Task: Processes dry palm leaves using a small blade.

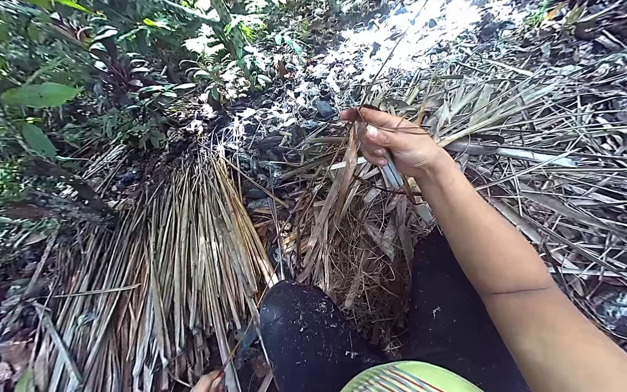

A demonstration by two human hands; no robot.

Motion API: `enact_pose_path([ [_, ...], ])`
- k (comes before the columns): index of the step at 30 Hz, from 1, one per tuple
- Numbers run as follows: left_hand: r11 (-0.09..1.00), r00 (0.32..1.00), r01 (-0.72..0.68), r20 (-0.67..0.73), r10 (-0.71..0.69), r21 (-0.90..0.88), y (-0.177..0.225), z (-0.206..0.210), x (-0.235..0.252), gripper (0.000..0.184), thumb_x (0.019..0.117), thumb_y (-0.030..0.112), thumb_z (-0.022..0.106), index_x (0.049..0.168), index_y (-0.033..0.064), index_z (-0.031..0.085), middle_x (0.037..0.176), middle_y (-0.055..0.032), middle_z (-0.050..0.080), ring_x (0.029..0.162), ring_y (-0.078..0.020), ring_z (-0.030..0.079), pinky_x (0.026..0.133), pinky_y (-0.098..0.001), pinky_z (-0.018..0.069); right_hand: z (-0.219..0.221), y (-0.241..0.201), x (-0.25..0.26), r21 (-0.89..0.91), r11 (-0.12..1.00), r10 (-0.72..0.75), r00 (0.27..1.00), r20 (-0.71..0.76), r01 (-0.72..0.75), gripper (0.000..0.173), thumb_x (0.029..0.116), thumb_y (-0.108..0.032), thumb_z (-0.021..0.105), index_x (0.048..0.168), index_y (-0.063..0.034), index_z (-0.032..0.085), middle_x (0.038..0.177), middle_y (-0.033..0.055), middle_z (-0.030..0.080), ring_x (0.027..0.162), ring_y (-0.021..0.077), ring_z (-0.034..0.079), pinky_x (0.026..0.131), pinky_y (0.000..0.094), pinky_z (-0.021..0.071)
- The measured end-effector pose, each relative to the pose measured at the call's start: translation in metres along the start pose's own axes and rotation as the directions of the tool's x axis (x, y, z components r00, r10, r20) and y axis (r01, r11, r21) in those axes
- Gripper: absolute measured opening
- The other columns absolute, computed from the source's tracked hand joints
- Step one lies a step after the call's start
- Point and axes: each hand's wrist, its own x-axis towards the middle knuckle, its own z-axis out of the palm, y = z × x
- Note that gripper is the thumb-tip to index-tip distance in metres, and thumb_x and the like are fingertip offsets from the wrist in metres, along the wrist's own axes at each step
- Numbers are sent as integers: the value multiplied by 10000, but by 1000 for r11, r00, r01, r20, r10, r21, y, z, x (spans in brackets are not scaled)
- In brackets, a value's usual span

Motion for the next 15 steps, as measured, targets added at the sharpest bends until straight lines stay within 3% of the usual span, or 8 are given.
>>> enact_pose_path([
  [5, 999, 1000, -19, -11, 18, -41, 11, 0, 2, 314, 1035, 67, 446, 999, -134, 685, 803, -215, 702, 714, -290, 701, 747, -437, 585, 25, 4, -2, 26, 996, 87, 996, 28, -87, 467, 1010, -135, 476, 1469, -55, 462, 651, -123, 495, 505, -14, 450, 485, 164, 417],
  [10, 992, 996, -66, -61, 60, -111, 34, -4, 14, 324, 1035, 97, 446, 944, -114, 675, 732, -159, 675, 655, -162, 666, 701, -285, 570, 92, 40, -18, 45, 946, 294, 906, 305, -322, 464, 1013, -98, 508, 1475, -54, 482, 743, -73, 572, 523, -37, 450, 481, 131, 387],
  [12, 988, 997, -81, -30, 77, -131, 32, -2, 10, 311, 1031, 82, 452, 948, -117, 676, 743, -167, 681, 671, -179, 675, 716, -306, 575, 92, 41, -15, 63, 949, 273, 907, 321, -308, 462, 1024, -86, 494, 1482, -41, 462, 847, -70, 618, 537, -59, 429, 485, 113, 368],
  [15, 983, 995, -90, 16, 94, -160, 31, -1, 5, 317, 1044, 77, 443, 960, -120, 677, 751, -168, 684, 683, -185, 678, 729, -312, 575, 76, 33, -5, 104, 968, 199, 948, 247, -230, 485, 1018, -90, 477, 1496, -23, 426, 729, -98, 562, 508, -42, 437, 476, 129, 388],
])
